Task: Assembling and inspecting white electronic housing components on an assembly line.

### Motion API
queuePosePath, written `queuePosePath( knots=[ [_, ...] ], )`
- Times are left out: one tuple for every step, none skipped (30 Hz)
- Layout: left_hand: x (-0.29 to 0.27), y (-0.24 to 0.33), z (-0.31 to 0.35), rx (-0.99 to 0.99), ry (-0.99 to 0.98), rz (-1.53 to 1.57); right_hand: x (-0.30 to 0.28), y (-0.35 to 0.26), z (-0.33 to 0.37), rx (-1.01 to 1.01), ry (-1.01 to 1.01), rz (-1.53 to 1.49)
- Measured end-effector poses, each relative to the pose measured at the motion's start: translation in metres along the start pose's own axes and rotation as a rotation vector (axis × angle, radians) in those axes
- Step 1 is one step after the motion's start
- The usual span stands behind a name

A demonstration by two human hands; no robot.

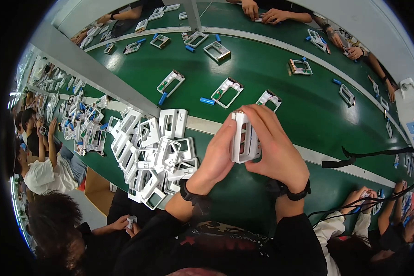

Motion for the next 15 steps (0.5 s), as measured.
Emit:
queuePosePath(
  knots=[
    [0.001, -0.002, 0.0, 0.004, -0.006, -0.025, -0.001, -0.001, 0.002, -0.001, 0.006, 0.004],
    [0.003, -0.004, -0.001, 0.004, -0.013, -0.031, -0.001, -0.001, 0.006, 0.01, 0.022, 0.017],
    [0.004, -0.01, -0.003, -0.029, -0.003, -0.012, 0.0, -0.001, 0.012, 0.026, 0.039, 0.035],
    [0.005, -0.015, -0.005, -0.064, 0.006, 0.005, -0.001, -0.001, 0.019, 0.043, 0.058, 0.053],
    [0.006, -0.02, -0.007, -0.094, 0.019, 0.021, -0.001, -0.002, 0.024, 0.044, 0.068, 0.061],
    [0.007, -0.023, -0.008, -0.095, 0.008, 0.014, -0.001, -0.003, 0.029, 0.059, 0.078, 0.07],
    [0.01, -0.027, -0.007, -0.108, -0.005, 0.009, -0.001, -0.004, 0.035, 0.075, 0.089, 0.079],
    [0.012, -0.03, -0.006, -0.121, -0.017, 0.004, -0.001, -0.006, 0.041, 0.089, 0.099, 0.088],
    [0.014, -0.033, -0.005, -0.133, -0.029, -0.002, 0.0, -0.008, 0.046, 0.088, 0.11, 0.095],
    [0.015, -0.036, -0.004, -0.132, -0.038, -0.01, 0.0, -0.01, 0.051, 0.111, 0.123, 0.099],
    [0.015, -0.04, -0.003, -0.141, -0.056, -0.033, 0.001, -0.013, 0.055, 0.132, 0.135, 0.101],
    [0.016, -0.042, -0.001, -0.149, -0.072, -0.056, 0.002, -0.015, 0.059, 0.152, 0.147, 0.102],
    [0.018, -0.044, -0.001, -0.161, -0.095, -0.077, 0.001, -0.018, 0.063, 0.153, 0.157, 0.111],
    [0.02, -0.044, 0.001, -0.16, -0.105, -0.083, 0.001, -0.02, 0.067, 0.17, 0.167, 0.111],
    [0.022, -0.044, 0.002, -0.173, -0.111, -0.098, 0.001, -0.022, 0.071, 0.186, 0.176, 0.11]
  ],
)
Point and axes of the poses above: each hand's wrist, its own z-axis away from the middle knuckle, its own x-axis out of the palm, y = z × x, the point moved 2 cm from there along -z, towards the middle knuckle, and after that the axes turned 9 degrees about -x, right-handed, at the moved point
